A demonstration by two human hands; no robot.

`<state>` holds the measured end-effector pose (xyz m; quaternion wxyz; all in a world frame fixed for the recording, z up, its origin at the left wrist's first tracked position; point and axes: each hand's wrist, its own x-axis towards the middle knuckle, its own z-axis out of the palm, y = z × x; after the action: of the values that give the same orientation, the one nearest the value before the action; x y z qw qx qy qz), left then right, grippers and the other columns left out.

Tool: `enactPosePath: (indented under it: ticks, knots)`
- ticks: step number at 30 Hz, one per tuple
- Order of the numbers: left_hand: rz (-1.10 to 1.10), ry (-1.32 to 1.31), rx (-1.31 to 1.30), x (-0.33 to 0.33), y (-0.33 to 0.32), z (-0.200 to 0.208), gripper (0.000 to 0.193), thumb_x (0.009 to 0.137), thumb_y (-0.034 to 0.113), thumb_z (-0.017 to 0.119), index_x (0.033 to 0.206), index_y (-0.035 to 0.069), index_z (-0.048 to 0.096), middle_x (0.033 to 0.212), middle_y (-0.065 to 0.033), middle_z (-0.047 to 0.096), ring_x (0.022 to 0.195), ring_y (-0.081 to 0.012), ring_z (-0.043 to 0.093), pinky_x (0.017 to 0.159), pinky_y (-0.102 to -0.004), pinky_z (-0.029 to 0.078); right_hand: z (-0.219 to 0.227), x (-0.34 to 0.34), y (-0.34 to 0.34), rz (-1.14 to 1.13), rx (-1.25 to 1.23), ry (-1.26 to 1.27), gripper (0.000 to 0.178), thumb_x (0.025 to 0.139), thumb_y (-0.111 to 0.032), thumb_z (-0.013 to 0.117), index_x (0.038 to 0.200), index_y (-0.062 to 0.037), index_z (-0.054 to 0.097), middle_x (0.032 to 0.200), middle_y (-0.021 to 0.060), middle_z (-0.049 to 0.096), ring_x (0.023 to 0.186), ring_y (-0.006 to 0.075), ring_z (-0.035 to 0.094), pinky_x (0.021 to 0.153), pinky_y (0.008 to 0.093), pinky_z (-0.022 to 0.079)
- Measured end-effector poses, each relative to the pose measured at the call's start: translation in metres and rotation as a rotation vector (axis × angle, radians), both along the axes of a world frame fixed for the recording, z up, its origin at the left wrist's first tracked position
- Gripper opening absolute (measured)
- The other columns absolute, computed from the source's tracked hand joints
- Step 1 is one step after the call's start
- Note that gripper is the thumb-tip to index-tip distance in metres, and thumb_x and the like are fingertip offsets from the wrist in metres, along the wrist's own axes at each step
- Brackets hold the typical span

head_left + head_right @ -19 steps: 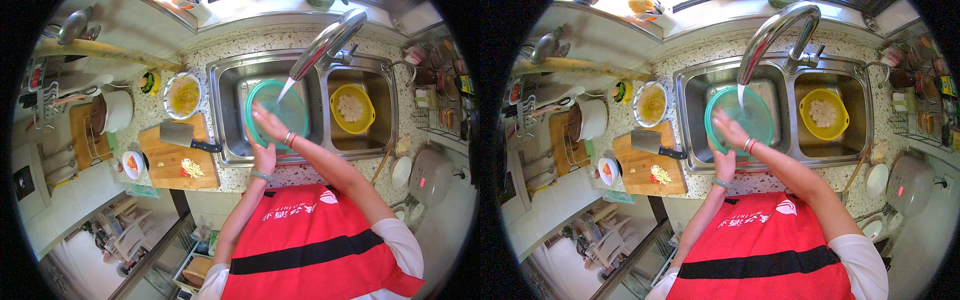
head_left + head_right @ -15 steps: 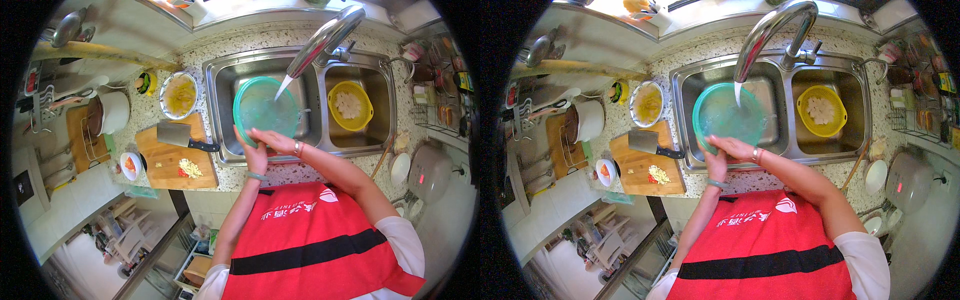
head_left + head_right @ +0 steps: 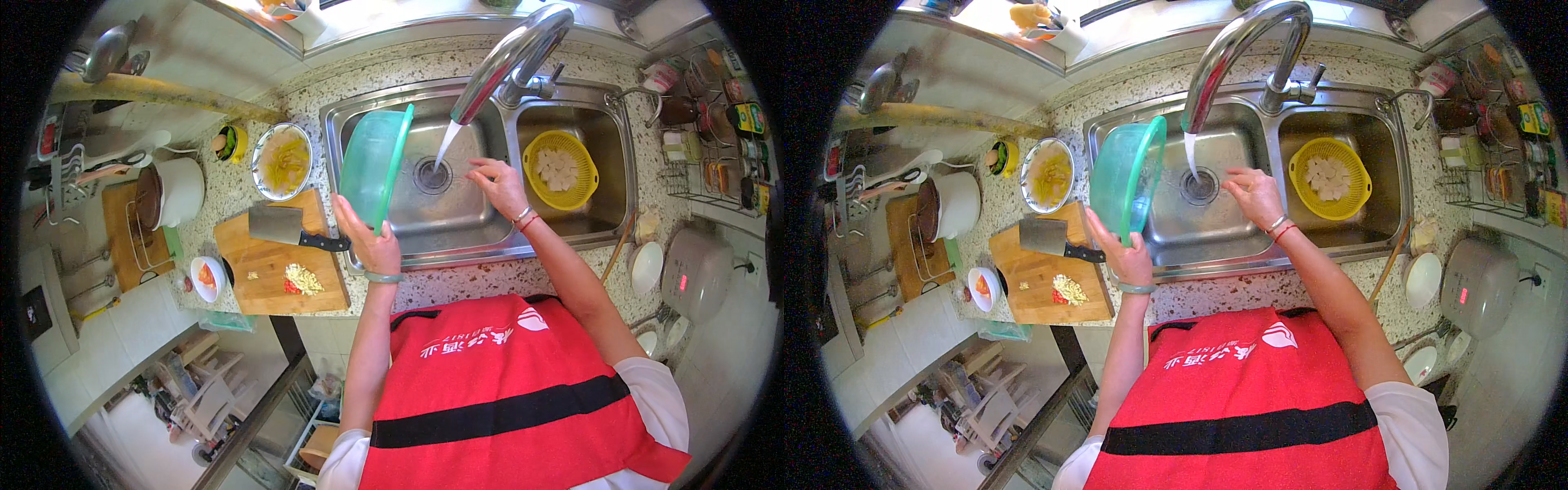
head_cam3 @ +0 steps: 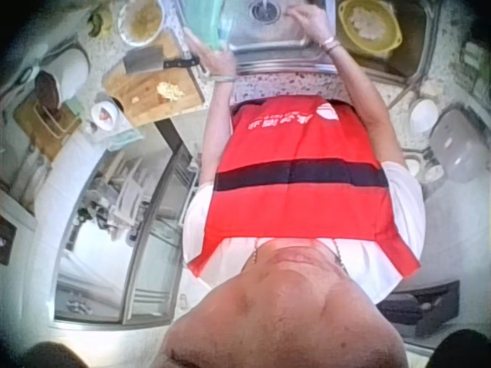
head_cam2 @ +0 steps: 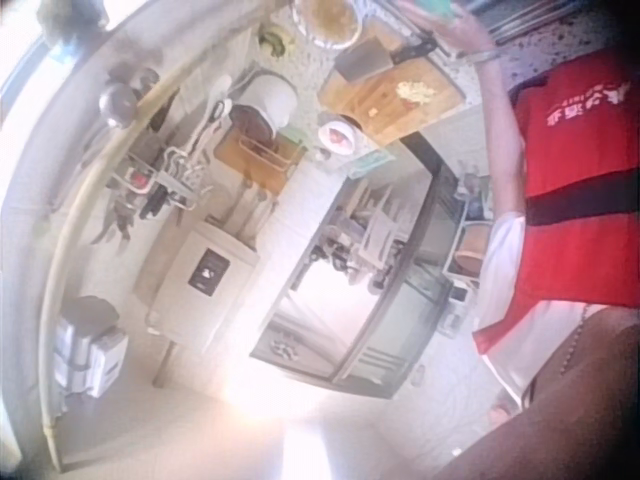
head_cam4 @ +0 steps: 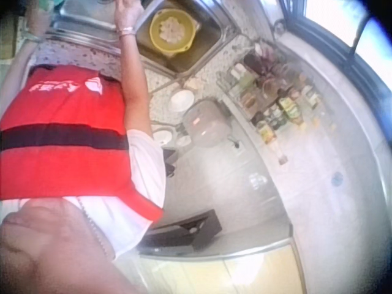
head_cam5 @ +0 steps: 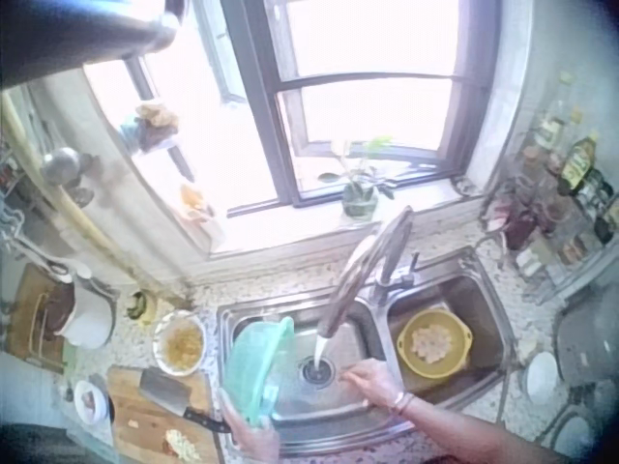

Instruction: The person washes a green bowl under running water, then moves to the stove to stir-fry sliced tomatoes in a wok using a spatula. They add oil to the wok before adding the tomatoes and continue stirring the contents.

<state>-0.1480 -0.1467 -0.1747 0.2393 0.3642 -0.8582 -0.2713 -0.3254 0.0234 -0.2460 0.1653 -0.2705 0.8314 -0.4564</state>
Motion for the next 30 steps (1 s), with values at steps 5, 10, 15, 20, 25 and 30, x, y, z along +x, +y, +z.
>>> enactPosePath:
  ticks: [5,10,15,20,25,30]
  knots:
    - [-0.103,0.11,-0.285,0.002,-0.015,0.006,0.085,0.071,-0.013,0.046,0.145,0.008,0.011,0.148,-0.0208,0.016,0.137,-0.0376,0.02,0.106,-0.04,0.032,-0.002,-0.031,0.012,-0.253,-0.203,-0.136,0.016,0.08,-0.016,0.067,0.092,-0.0071,0.07,0.105,0.0067,0.067,0.09,0.0179,0.063,0.078,0.0301,0.049]
    - [0.104,0.228,0.007,-0.005,-0.013,0.013,0.083,0.073,-0.011,0.046,0.146,0.004,0.007,0.149,-0.0228,0.014,0.137,-0.0348,0.021,0.107,-0.0428,0.03,0.001,-0.111,0.027,-0.679,-0.426,-0.175,0.048,0.088,-0.018,0.062,0.129,0.0037,0.046,0.124,0.0147,0.055,0.109,0.0186,0.054,0.093,0.029,0.043]
    - [0.189,0.237,0.176,0.002,-0.008,0.005,0.081,0.074,-0.009,0.042,0.146,0.003,0.007,0.149,-0.0222,0.014,0.138,-0.033,0.02,0.109,-0.0398,0.026,0.004,-0.184,0.025,-0.652,-0.532,-0.265,0.054,0.092,-0.029,0.055,0.134,0.0032,0.041,0.132,0.0164,0.049,0.119,0.0203,0.048,0.1,0.0289,0.036]
    - [0.164,0.093,0.118,0.015,-0.002,0.005,0.081,0.073,-0.008,0.042,0.145,0.002,0.008,0.149,-0.0219,0.014,0.137,-0.0329,0.021,0.111,-0.0407,0.023,0.013,-0.179,0.019,-0.565,-0.443,-0.204,0.054,0.093,-0.032,0.053,0.133,0.0025,0.042,0.131,0.0132,0.051,0.117,0.0183,0.049,0.099,0.0282,0.036]
    - [0.197,0.08,0.162,0.008,-0.004,-0.001,0.083,0.075,-0.007,0.045,0.146,0.01,0.005,0.147,-0.022,0.017,0.125,-0.0345,0.038,0.088,-0.0382,0.048,0.018,-0.167,0.024,-0.487,-0.369,-0.021,0.053,0.093,-0.034,0.054,0.132,0.0013,0.044,0.131,0.0128,0.051,0.117,0.0188,0.05,0.098,0.028,0.037]
    - [0.278,0.481,1.025,0.001,-0.006,-0.023,0.076,0.08,-0.004,0.043,0.143,0.015,0.004,0.136,-0.0209,0.03,0.1,-0.0336,0.056,0.054,-0.0326,0.06,-0.005,-0.16,0.029,-0.546,-0.225,-0.016,0.051,0.091,-0.039,0.054,0.123,0.0,0.052,0.117,0.0129,0.06,0.106,0.0211,0.057,0.088,0.0312,0.043]
